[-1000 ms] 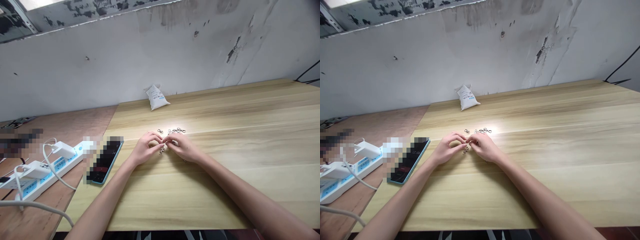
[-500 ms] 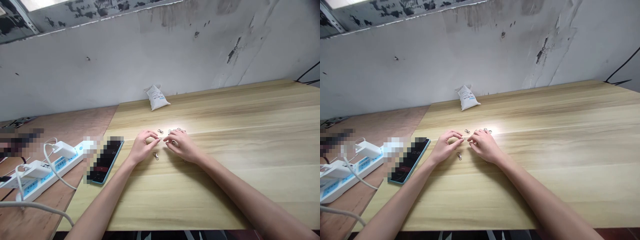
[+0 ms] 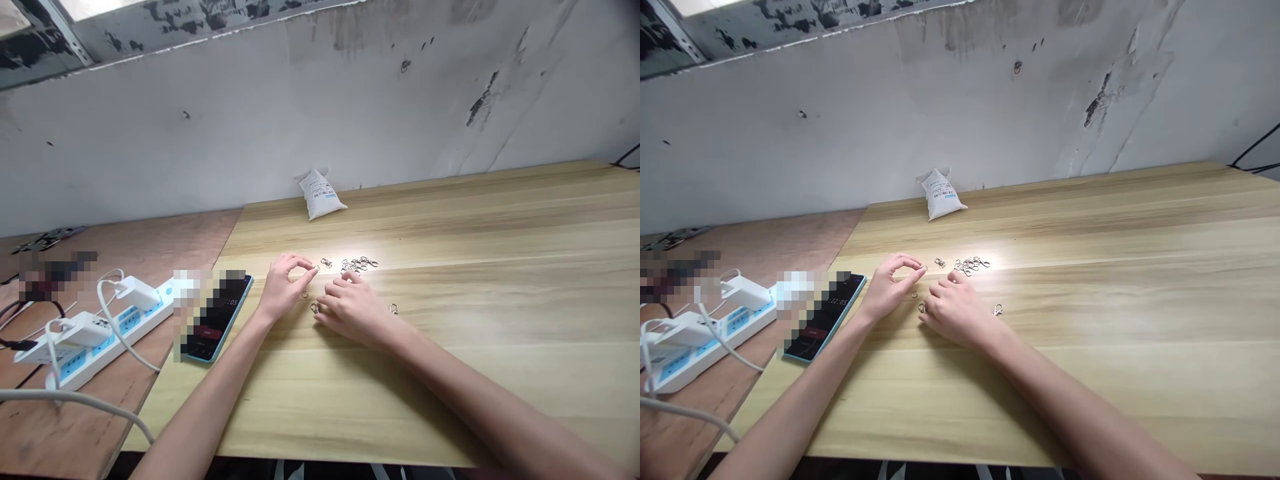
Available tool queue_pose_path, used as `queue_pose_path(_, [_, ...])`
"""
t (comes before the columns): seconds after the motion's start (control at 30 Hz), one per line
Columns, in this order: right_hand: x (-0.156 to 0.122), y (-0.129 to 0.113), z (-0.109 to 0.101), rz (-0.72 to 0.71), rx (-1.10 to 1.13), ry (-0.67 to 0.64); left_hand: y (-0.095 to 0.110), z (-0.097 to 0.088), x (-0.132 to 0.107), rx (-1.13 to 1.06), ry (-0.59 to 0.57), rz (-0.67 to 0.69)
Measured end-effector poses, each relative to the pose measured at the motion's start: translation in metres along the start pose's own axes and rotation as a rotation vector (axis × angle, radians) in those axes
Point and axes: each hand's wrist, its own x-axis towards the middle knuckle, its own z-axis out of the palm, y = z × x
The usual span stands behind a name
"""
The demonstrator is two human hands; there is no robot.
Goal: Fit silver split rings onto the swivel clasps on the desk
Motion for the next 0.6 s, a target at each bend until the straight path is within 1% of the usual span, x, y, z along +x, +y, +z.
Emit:
queue_pose_path(0.2, [0.002, -0.008, 0.003, -0.168, -0.17, -0.006, 0.0, 0.0, 0.0, -0.009, -0.01, -0.003])
queue_pose_path(0.33, [0.003, -0.007, 0.005, -0.177, -0.174, -0.002, -0.001, 0.0, 0.0, -0.018, -0.011, 0.006])
queue_pose_path(0.4, [0.003, -0.003, 0.007, -0.129, -0.091, 0.023, -0.001, 0.0, 0.0, -0.018, -0.01, 0.006])
queue_pose_path(0.47, [0.003, 0.003, 0.006, -0.039, 0.062, 0.089, -0.001, 0.0, 0.0, -0.018, -0.016, 0.007])
queue_pose_path(0.6, [0.002, 0.016, -0.008, 0.262, 0.45, 0.272, 0.001, -0.001, -0.001, -0.014, -0.038, 0.02])
